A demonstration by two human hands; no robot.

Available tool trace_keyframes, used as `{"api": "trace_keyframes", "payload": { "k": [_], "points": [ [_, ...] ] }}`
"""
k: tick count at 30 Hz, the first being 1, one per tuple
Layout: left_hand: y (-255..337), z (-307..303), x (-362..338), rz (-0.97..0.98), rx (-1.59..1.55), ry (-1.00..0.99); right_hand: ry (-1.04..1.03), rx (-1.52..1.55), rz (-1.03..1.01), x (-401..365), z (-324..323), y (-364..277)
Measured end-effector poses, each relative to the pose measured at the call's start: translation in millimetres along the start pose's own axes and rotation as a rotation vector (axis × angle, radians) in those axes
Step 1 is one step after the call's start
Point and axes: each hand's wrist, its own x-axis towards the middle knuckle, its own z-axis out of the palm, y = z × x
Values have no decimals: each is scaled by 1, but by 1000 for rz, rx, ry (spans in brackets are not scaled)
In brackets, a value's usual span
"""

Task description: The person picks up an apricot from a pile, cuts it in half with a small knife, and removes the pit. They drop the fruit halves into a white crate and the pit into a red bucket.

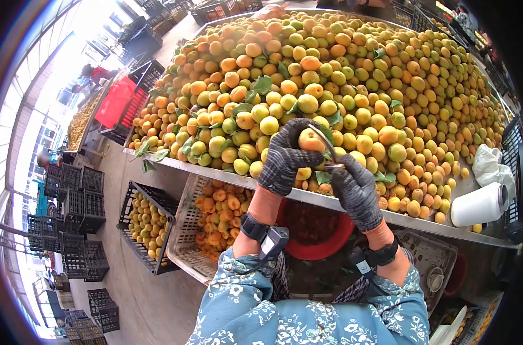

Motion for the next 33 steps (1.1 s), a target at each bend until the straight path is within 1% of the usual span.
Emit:
{"api": "trace_keyframes", "payload": {
  "k": [1,3,4,5,6,7,9,10,11,12,13,15,16,17,18,19,21,24,26,28,30,32,33],
  "points": [
    [-4,2,1,74,110,43,-2,0,0,1,-3,-2],
    [-8,2,3,70,99,53,-41,207,19,3,-13,-14],
    [-8,3,3,81,174,35,-65,235,108,1,-17,-23],
    [-8,5,2,91,248,12,-57,232,112,2,-17,-23],
    [-7,9,2,46,279,20,-1,215,70,3,-15,-23],
    [-7,12,2,42,273,12,54,196,27,5,-15,-22],
    [-9,17,1,23,348,-43,38,172,27,6,-19,-20],
    [-13,18,1,75,358,-65,61,125,-16,7,-15,-20],
    [-15,20,1,74,355,-67,83,80,-60,7,-15,-21],
    [-16,22,0,47,338,-64,77,-66,-99,7,-17,-23],
    [-15,24,-1,19,322,-62,79,-66,-99,7,-17,-23],
    [-11,31,-5,22,313,-45,95,-222,-221,7,-16,-23],
    [-9,35,-7,-28,242,-31,95,-222,-221,8,-16,-22],
    [-9,37,-8,-79,171,-16,103,-299,-262,9,-16,-20],
    [-10,36,-8,-79,170,-16,110,-375,-303,9,-17,-19],
    [-11,34,-8,-91,192,-16,110,-376,-303,9,-17,-20],
    [-10,33,-9,-104,215,-16,133,-465,-371,8,-14,-21],
    [-6,31,-12,-72,226,-30,121,-457,-385,6,-11,-16],
    [-5,28,-13,4,369,-25,104,-406,-367,6,-8,-13],
    [-3,27,-15,-2,410,-20,88,-356,-348,6,-5,-11],
    [-3,27,-17,-7,450,-16,104,-310,-274,5,-2,-8],
    [-5,27,-17,-86,483,-2,110,-336,-250,3,-1,-6],
    [-6,26,-18,-88,484,-3,117,-360,-226,2,0,-5]
  ]
}}
